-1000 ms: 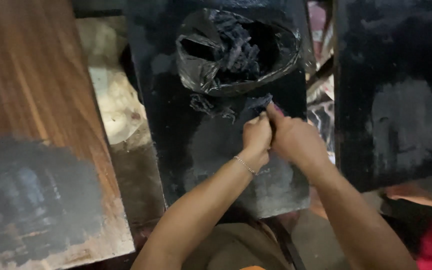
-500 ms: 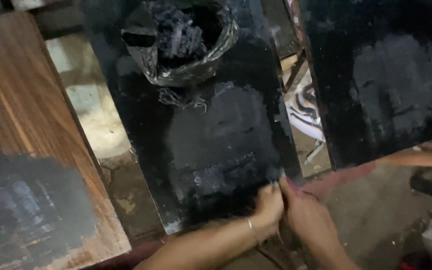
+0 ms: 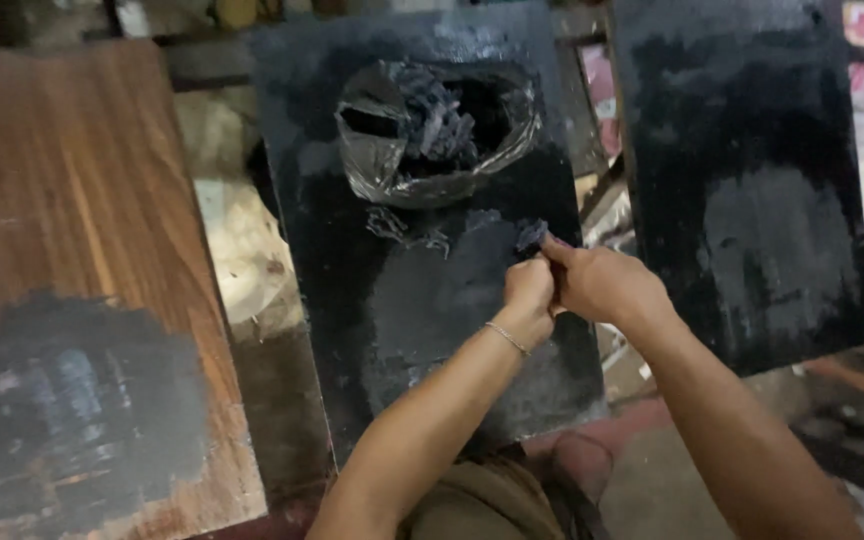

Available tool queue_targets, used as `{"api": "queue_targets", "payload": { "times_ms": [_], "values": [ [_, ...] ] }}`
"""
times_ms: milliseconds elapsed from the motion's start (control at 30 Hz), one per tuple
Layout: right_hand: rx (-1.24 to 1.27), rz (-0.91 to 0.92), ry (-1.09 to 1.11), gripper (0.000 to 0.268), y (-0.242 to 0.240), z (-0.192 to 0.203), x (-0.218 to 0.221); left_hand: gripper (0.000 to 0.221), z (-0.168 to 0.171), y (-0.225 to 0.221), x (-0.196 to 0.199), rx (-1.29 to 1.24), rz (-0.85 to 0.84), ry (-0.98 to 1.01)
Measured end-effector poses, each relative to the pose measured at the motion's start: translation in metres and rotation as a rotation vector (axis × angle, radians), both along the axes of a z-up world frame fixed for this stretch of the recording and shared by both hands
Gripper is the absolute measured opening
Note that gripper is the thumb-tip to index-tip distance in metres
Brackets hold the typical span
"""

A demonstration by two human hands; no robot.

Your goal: Using a hand scraper to remove residue from printing boards in a screen printing facility.

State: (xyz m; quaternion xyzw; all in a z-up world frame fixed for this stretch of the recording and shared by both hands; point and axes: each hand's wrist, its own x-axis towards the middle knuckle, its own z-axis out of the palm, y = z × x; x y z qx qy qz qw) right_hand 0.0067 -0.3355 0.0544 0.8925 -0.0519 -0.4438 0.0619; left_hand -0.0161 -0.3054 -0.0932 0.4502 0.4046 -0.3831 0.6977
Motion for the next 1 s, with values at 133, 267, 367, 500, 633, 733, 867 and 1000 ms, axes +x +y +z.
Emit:
{"api": "queue_targets", "payload": {
  "times_ms": [133,267,367,500,633,733,867,1000],
  "values": [
    [0.152,-0.09,-0.167,0.066,-0.027,-0.04,-0.013,0.048,0.048,0.053,0.006,-0.03,0.022,-0.114],
    [0.321,-0.066,-0.299,0.066,-0.031,-0.026,-0.03,0.038,0.056,0.114,0.009,0.386,-0.77,-0.633],
    [0.394,-0.037,-0.422,0.065,-0.03,-0.008,-0.052,0.036,0.093,0.133,0.015,0.646,-0.755,-0.867],
    [0.412,0.043,-0.547,0.063,-0.025,0.006,-0.072,0.047,0.118,0.133,0.021,0.78,-0.727,-1.011],
    [0.366,0.045,-0.374,0.068,-0.026,0.026,-0.062,0.03,0.076,0.134,0.034,0.74,-0.676,-1.148],
    [0.379,0.029,-0.381,0.066,-0.025,0.031,-0.059,0.04,0.088,0.131,0.038,0.496,-0.644,-1.215],
    [0.409,-0.012,-0.321,0.062,-0.022,0.05,-0.057,0.03,0.089,0.118,0.037,0.107,-0.539,-1.101],
    [0.483,-0.167,-0.357,0.063,-0.022,0.074,-0.061,0.033,0.077,0.127,0.045,0.421,-0.835,-1.209]
  ]
}}
